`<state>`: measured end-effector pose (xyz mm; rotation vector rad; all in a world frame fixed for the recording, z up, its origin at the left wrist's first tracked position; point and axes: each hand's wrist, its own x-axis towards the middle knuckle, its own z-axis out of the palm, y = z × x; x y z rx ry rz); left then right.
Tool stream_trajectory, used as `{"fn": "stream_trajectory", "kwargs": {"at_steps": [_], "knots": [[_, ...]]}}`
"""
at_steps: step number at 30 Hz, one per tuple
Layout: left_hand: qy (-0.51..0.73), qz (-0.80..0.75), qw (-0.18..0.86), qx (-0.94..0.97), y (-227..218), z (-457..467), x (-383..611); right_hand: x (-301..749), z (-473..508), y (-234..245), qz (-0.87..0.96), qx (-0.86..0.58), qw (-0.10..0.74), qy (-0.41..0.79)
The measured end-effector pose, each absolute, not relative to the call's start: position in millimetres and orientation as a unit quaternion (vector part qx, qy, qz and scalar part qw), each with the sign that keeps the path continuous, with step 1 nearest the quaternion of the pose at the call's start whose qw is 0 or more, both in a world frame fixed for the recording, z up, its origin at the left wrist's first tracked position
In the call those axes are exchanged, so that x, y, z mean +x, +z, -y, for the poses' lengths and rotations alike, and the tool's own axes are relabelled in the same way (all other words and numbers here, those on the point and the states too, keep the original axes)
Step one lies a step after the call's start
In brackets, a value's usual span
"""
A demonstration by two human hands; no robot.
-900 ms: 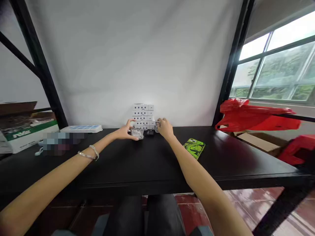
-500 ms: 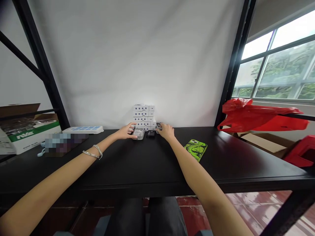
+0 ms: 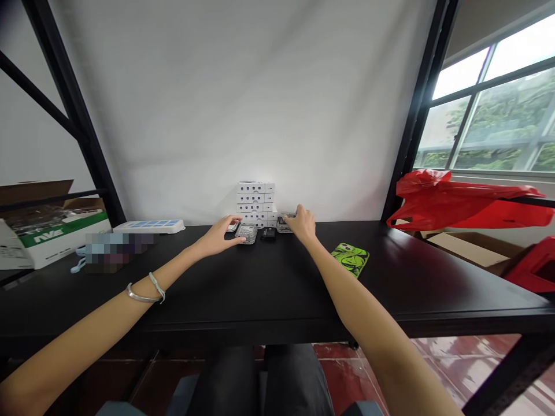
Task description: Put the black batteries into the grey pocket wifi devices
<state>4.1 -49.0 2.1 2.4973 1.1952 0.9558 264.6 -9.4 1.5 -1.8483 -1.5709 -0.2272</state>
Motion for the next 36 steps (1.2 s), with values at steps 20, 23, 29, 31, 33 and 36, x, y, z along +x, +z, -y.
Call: {"fn": "stream_trajectory", "kwargs": {"at_steps": [20, 23, 29, 31, 33, 36], "knots": [[0.259, -0.496, 0.230, 0.796, -7.3, 71.1, 17.6, 207.2, 83.6, 20.9, 0.846, -0.470, 0.212, 0.135], [0.247, -0.459, 0.233, 0.821, -7.4, 71.0, 15.5, 209.3, 80.7, 18.9, 0.843, -0.473, 0.142, 0.212], [0.186, -0.398, 0.298, 0.848, 0.2, 76.4, 9.7, 212.3, 70.6, 17.8, 0.864, -0.456, 0.087, 0.194], [0.186, -0.389, 0.287, 0.855, 0.1, 78.5, 11.4, 212.8, 66.8, 16.5, 0.877, -0.437, 0.119, 0.162], [0.183, -0.382, 0.276, 0.863, -2.0, 79.2, 14.0, 211.6, 63.3, 13.0, 0.879, -0.430, 0.152, 0.141], [0.185, -0.374, 0.282, 0.864, -8.0, 76.4, 16.5, 206.9, 58.7, 4.8, 0.872, -0.440, 0.178, 0.121]]}}
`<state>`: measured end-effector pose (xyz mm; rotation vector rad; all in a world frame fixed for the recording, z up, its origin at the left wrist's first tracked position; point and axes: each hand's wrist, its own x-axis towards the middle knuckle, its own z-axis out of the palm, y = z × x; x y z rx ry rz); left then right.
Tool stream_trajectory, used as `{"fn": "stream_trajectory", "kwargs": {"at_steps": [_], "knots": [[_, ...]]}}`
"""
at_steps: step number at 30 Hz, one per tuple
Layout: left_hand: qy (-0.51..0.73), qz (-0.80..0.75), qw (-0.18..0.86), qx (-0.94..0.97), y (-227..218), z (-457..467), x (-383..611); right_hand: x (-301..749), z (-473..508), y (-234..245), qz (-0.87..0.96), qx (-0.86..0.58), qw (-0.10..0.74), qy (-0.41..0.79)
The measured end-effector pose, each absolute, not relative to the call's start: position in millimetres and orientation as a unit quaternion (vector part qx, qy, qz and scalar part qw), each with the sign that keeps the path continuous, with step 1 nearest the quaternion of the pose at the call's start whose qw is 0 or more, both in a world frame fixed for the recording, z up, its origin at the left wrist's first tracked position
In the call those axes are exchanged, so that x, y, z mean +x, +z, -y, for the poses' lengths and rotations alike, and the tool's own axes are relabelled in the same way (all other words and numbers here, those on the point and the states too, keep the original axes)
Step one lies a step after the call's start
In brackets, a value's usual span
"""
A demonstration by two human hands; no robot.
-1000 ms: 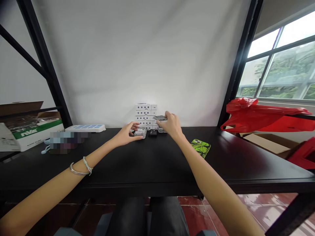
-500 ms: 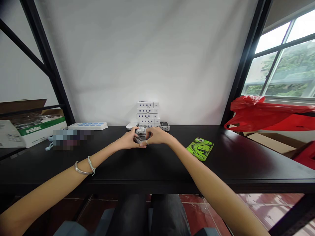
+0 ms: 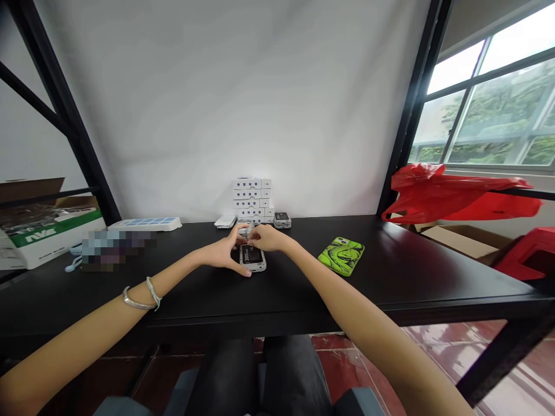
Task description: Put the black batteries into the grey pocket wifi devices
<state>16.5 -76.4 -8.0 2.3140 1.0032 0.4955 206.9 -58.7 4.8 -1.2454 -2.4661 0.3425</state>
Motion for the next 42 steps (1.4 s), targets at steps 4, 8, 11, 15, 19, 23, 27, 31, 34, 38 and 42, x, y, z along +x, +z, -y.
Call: {"fn": "stream_trajectory", "kwargs": {"at_steps": [4, 8, 11, 15, 19, 23, 27, 31, 34, 38, 42], "knots": [[0.204, -0.356, 0.294, 0.863, -16.2, 68.8, 16.2, 200.9, 53.1, -5.4, 0.868, -0.443, 0.203, 0.099], [0.217, -0.344, 0.293, 0.865, -20.1, 63.9, 14.9, 199.2, 48.5, -10.5, 0.866, -0.444, 0.216, 0.081], [0.217, -0.341, 0.291, 0.867, -20.9, 62.6, 14.1, 199.2, 47.1, -12.1, 0.867, -0.442, 0.220, 0.067], [0.218, -0.341, 0.292, 0.866, -20.1, 63.6, 13.6, 195.5, 45.2, -18.2, 0.866, -0.442, 0.225, 0.063], [0.215, -0.362, 0.278, 0.863, -16.4, 68.2, 14.5, 185.7, 42.8, -27.9, 0.855, -0.451, 0.246, 0.064], [0.218, -0.370, 0.276, 0.860, -14.4, 71.7, 16.1, 180.6, 45.9, -22.8, 0.828, -0.478, 0.283, 0.084], [0.225, -0.350, 0.313, 0.854, -15.4, 70.9, 16.6, 191.6, 54.6, -3.2, 0.816, -0.473, 0.295, 0.152], [0.212, -0.373, 0.332, 0.840, -14.1, 70.3, 15.1, 210.2, 61.5, 9.2, 0.753, -0.414, 0.255, 0.443], [0.200, -0.388, 0.334, 0.836, -12.6, 70.1, 14.4, 218.7, 59.8, 11.9, 0.703, -0.406, 0.221, 0.541], [0.193, -0.392, 0.339, 0.833, -12.9, 68.0, 14.2, 226.5, 45.1, 11.2, 0.649, -0.448, 0.333, 0.518], [0.179, -0.395, 0.345, 0.832, -14.0, 65.1, 13.6, 237.9, 25.8, 1.3, 0.614, -0.519, 0.419, 0.422]]}}
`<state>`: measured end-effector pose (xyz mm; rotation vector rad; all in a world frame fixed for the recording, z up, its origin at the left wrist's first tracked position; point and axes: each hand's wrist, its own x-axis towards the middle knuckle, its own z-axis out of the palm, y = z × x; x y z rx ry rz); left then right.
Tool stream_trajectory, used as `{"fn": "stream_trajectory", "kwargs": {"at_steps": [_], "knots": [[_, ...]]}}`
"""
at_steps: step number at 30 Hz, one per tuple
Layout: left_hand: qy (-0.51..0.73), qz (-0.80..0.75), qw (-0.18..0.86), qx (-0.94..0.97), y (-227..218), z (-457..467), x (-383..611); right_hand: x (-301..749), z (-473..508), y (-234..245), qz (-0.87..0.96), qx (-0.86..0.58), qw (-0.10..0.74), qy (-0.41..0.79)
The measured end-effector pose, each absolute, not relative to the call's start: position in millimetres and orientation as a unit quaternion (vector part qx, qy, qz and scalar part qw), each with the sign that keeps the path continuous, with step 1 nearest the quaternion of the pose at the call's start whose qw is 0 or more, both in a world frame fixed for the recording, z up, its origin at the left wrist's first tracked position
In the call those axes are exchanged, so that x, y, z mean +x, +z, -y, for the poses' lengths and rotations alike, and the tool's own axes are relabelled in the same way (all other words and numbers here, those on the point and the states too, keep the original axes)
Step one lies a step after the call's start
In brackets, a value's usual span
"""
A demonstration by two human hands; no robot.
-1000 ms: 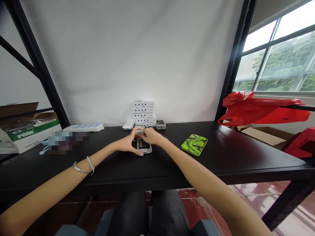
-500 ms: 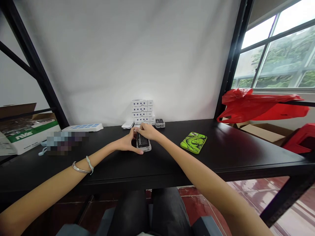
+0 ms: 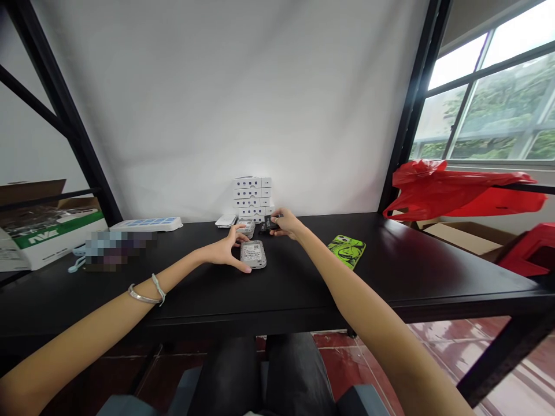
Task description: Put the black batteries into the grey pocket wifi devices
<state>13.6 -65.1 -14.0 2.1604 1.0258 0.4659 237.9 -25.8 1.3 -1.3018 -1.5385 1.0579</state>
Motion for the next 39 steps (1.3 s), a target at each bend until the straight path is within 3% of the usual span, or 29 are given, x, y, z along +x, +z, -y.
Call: {"fn": "stream_trajectory", "kwargs": {"at_steps": [7, 14, 21, 29, 39], "knots": [[0.179, -0.389, 0.343, 0.836, -15.7, 63.4, 13.8, 243.3, 12.0, -17.9, 0.696, -0.517, 0.363, 0.341], [0.192, -0.350, 0.306, 0.865, -3.4, 68.8, 9.5, 240.5, 0.8, -21.9, 0.765, -0.544, 0.310, 0.147], [0.320, -0.405, 0.260, 0.816, 4.9, 36.2, 0.7, 253.6, -3.7, -21.4, 0.734, -0.613, 0.291, 0.014], [0.333, -0.418, 0.274, 0.800, -13.1, -6.0, -0.6, 255.1, -8.2, -31.2, 0.704, -0.668, 0.242, -0.002], [0.385, -0.438, 0.208, 0.785, -4.4, 22.5, -4.8, 249.3, -1.3, -22.2, 0.596, -0.720, 0.354, 0.022]]}}
